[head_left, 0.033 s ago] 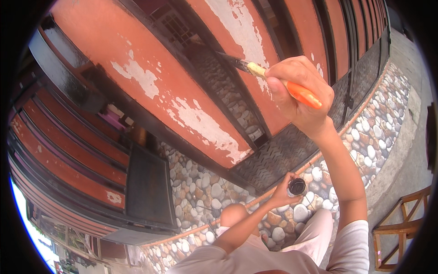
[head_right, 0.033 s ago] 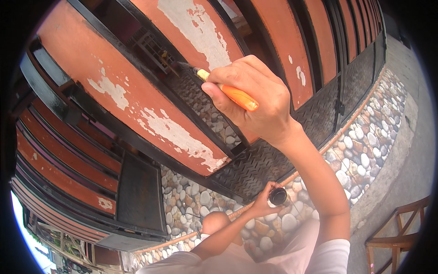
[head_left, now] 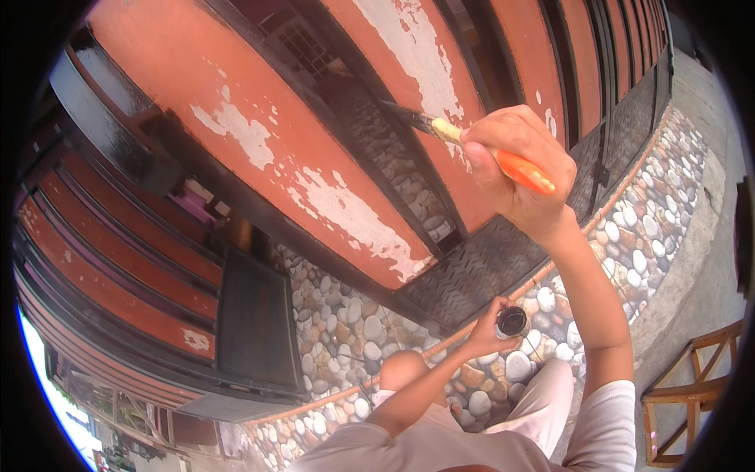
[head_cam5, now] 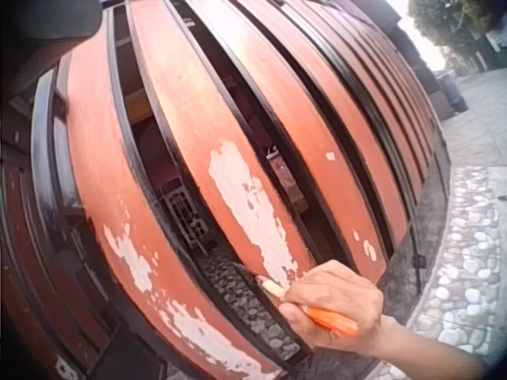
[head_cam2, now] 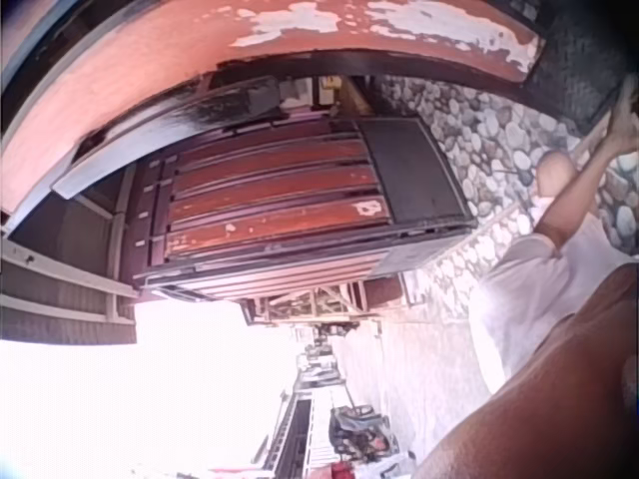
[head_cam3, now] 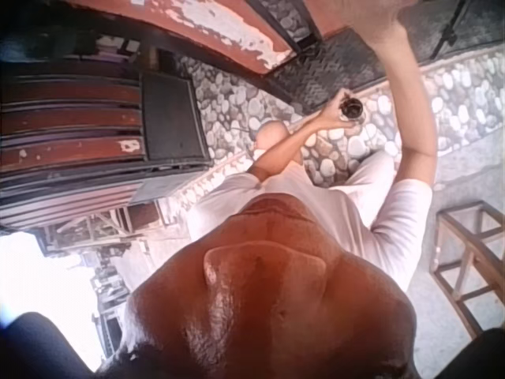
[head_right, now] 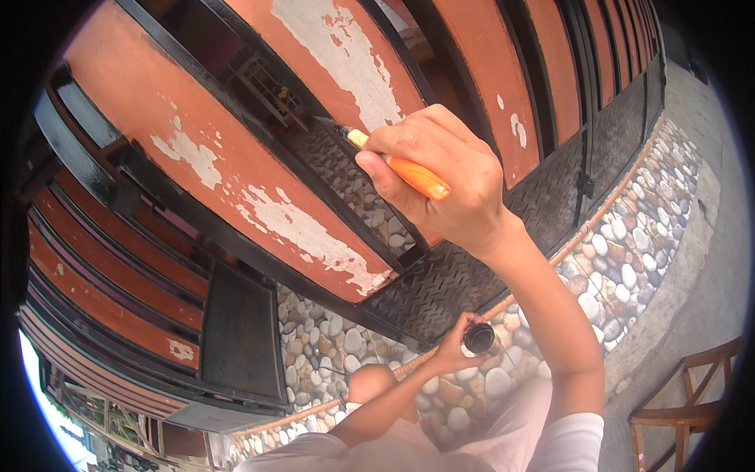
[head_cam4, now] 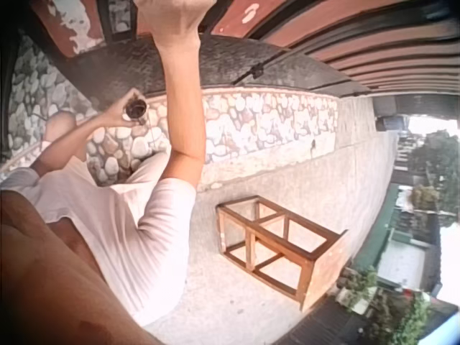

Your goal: The person paints a metal gate with black paint using a brush, dipping the brush into a can of paint and applying it to the vertical bars and frame of the gate while standing and then squatting to reach lower sections.

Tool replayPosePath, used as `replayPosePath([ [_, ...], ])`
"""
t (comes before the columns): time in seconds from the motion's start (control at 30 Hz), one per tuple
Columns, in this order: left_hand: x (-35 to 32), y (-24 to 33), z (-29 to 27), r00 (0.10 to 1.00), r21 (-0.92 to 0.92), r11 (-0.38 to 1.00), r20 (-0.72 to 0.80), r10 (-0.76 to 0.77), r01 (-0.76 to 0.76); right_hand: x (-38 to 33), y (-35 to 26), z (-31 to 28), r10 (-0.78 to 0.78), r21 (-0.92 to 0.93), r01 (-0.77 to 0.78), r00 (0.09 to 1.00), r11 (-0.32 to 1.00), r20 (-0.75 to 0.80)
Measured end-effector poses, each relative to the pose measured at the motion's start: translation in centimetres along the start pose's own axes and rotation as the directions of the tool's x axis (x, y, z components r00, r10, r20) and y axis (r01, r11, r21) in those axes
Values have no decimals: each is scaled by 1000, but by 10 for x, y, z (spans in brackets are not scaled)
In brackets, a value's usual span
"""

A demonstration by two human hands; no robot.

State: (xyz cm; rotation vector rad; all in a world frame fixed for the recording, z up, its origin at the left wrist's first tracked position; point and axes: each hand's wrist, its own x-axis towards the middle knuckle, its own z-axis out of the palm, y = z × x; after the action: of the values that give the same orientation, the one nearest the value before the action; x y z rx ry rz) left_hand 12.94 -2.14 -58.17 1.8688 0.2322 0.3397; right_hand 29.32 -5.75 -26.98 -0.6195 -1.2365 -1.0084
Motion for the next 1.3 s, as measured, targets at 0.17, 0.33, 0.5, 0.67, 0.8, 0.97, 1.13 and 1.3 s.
replayPosePath([
  [0.17,-1,0,1,1000,15,1000,23,-2,2,-1,-9,-10,40,-7,-40,996,999,86],
  [0.33,0,-2,1,1000,7,1000,5,11,-11,7,-3,-3,-29,18,29,1000,999,6],
  [0.5,1,3,1,1000,0,1000,14,16,-16,-12,-5,-11,93,-2,-94,993,996,70],
  [0.67,0,0,0,999,24,999,14,36,-36,0,-4,-2,61,2,-61,998,998,22],
  [0.8,1,4,0,1000,-3,1000,16,-1,2,15,4,8,-15,-11,15,999,1000,-51],
  [0.97,2,1,1,999,-50,998,5,31,-31,35,10,10,-71,-6,71,994,997,-79],
  [1.13,1,2,-1,1000,3,1000,18,18,-18,13,3,6,-74,7,74,997,997,-25],
  [1.3,0,-1,-1,997,7,997,13,82,-82,-2,-6,-6,64,22,-67,992,998,105],
])
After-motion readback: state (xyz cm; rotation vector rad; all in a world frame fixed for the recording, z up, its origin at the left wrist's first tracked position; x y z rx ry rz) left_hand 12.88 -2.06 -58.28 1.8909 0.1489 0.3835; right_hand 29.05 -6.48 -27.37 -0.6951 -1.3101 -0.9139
